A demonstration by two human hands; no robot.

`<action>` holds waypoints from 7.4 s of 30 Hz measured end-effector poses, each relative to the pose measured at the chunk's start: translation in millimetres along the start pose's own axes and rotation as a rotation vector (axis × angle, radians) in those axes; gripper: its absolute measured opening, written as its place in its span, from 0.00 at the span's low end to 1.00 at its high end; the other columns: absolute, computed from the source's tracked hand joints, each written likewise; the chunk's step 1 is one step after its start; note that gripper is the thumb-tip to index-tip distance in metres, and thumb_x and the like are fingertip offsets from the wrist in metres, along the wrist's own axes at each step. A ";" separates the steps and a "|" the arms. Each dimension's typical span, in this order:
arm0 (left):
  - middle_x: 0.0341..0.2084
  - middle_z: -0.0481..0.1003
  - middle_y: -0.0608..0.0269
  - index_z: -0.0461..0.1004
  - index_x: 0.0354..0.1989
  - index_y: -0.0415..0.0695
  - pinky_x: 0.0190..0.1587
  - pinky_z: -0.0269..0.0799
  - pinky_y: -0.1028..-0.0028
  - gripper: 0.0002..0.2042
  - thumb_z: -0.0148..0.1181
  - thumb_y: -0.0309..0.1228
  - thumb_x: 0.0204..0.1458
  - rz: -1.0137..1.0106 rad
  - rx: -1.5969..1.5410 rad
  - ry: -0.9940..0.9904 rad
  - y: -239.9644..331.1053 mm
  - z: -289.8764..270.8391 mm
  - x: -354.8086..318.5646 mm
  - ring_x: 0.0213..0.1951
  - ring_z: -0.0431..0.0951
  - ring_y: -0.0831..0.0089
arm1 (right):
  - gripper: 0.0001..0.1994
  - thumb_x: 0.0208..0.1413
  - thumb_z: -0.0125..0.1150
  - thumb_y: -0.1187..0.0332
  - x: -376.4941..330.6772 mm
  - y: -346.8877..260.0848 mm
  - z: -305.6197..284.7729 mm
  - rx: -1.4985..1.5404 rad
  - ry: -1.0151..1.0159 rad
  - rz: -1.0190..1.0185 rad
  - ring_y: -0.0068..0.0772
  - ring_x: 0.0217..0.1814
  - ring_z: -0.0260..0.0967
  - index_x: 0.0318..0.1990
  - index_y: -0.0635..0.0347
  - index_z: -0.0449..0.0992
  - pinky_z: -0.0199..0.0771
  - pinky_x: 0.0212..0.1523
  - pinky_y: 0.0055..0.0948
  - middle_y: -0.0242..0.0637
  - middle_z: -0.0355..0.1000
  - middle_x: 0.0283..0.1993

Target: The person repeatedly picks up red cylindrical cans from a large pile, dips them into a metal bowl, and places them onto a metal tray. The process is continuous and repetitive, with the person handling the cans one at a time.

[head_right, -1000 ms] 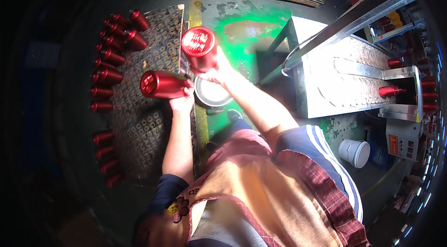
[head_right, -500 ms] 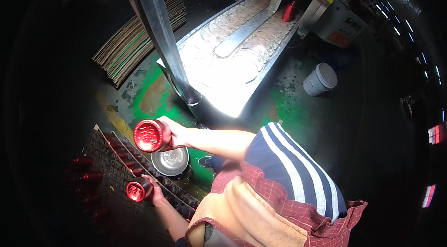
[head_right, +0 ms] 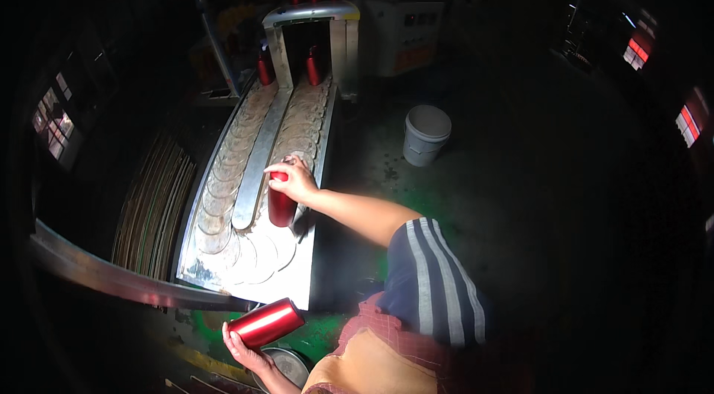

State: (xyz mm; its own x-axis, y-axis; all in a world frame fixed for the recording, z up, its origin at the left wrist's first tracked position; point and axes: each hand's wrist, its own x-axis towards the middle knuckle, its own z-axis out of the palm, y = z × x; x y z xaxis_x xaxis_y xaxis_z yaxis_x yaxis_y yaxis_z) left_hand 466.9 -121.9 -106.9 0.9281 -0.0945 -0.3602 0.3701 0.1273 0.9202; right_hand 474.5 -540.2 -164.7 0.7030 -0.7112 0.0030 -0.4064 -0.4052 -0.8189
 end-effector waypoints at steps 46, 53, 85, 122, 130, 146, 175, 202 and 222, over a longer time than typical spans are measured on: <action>0.45 0.77 0.68 0.77 0.55 0.49 0.43 0.73 0.74 0.17 0.63 0.30 0.56 0.276 -0.028 1.687 -49.7 -107.4 -488.0 0.44 0.76 0.79 | 0.21 0.51 0.62 0.78 -374.7 -258.0 139.1 0.514 -1.878 -0.970 0.37 0.56 0.70 0.54 0.51 0.78 0.77 0.50 0.29 0.39 0.65 0.58; 0.47 0.77 0.56 0.77 0.52 0.48 0.60 0.67 0.54 0.18 0.56 0.43 0.57 0.209 0.552 1.983 -61.8 -209.3 -605.1 0.55 0.72 0.55 | 0.30 0.51 0.67 0.63 -585.1 -330.0 211.0 0.702 -1.844 -1.657 0.54 0.70 0.54 0.64 0.33 0.70 0.61 0.67 0.49 0.45 0.52 0.73; 0.55 0.72 0.60 0.78 0.54 0.50 0.61 0.66 0.71 0.22 0.72 0.34 0.49 0.337 -0.178 1.802 -77.4 6.7 -375.7 0.55 0.72 0.69 | 0.27 0.61 0.61 0.70 -312.4 -219.8 277.2 0.549 -2.114 -0.274 0.39 0.64 0.65 0.67 0.57 0.64 0.69 0.62 0.41 0.45 0.65 0.64; 0.56 0.72 0.53 0.68 0.60 0.43 0.56 0.73 0.52 0.27 0.45 0.52 0.62 0.146 -1.146 0.326 -98.3 120.5 -28.0 0.56 0.73 0.51 | 0.30 0.57 0.56 0.41 67.6 -33.9 47.7 1.272 -1.477 1.402 0.46 0.56 0.71 0.60 0.50 0.67 0.77 0.49 0.53 0.41 0.71 0.58; 0.54 0.73 0.58 0.67 0.62 0.46 0.58 0.72 0.58 0.25 0.49 0.49 0.63 -0.270 -0.449 0.575 -94.5 282.7 -50.4 0.55 0.74 0.60 | 0.23 0.64 0.52 0.53 200.4 103.5 -204.7 1.135 -0.947 0.981 0.46 0.52 0.75 0.59 0.62 0.68 0.82 0.47 0.48 0.46 0.72 0.54; 0.59 0.69 0.52 0.80 0.51 0.59 0.60 0.67 0.64 0.20 0.71 0.32 0.46 0.496 1.022 -0.315 -136.0 823.6 273.4 0.58 0.71 0.59 | 0.24 0.44 0.70 0.65 545.0 285.1 -232.3 -0.242 -0.240 -0.261 0.59 0.63 0.58 0.52 0.31 0.79 0.63 0.65 0.44 0.49 0.59 0.62; 0.42 0.79 0.69 0.78 0.52 0.46 0.41 0.74 0.78 0.14 0.61 0.35 0.58 -0.222 -0.085 0.936 -30.2 156.4 -308.7 0.41 0.78 0.80 | 0.17 0.49 0.57 0.87 -136.5 -100.5 -113.6 0.565 -1.528 -0.497 0.28 0.46 0.70 0.45 0.61 0.80 0.73 0.45 0.23 0.37 0.68 0.47; 0.62 0.64 0.51 0.76 0.56 0.52 0.61 0.68 0.58 0.24 0.69 0.29 0.47 -0.235 1.158 1.776 -23.9 -386.9 -520.3 0.59 0.68 0.52 | 0.25 0.42 0.71 0.67 -642.5 -379.2 432.1 0.763 -1.411 -1.480 0.58 0.60 0.57 0.51 0.31 0.77 0.69 0.59 0.44 0.45 0.55 0.66; 0.58 0.68 0.58 0.55 0.70 0.44 0.62 0.67 0.55 0.28 0.48 0.44 0.64 0.371 -0.611 0.786 4.3 36.0 -253.7 0.61 0.68 0.62 | 0.29 0.60 0.60 0.51 -81.4 -174.7 54.3 1.033 -1.507 0.695 0.40 0.61 0.65 0.64 0.55 0.64 0.73 0.57 0.45 0.42 0.67 0.57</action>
State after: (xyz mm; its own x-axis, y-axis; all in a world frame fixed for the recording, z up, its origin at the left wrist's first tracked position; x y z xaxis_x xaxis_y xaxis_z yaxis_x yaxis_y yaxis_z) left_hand 231.5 -133.0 -6.1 0.6720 0.6888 -0.2720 -0.1863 0.5127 0.8381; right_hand 520.1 -380.3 -53.0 0.6679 0.6458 -0.3701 -0.7393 0.5183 -0.4299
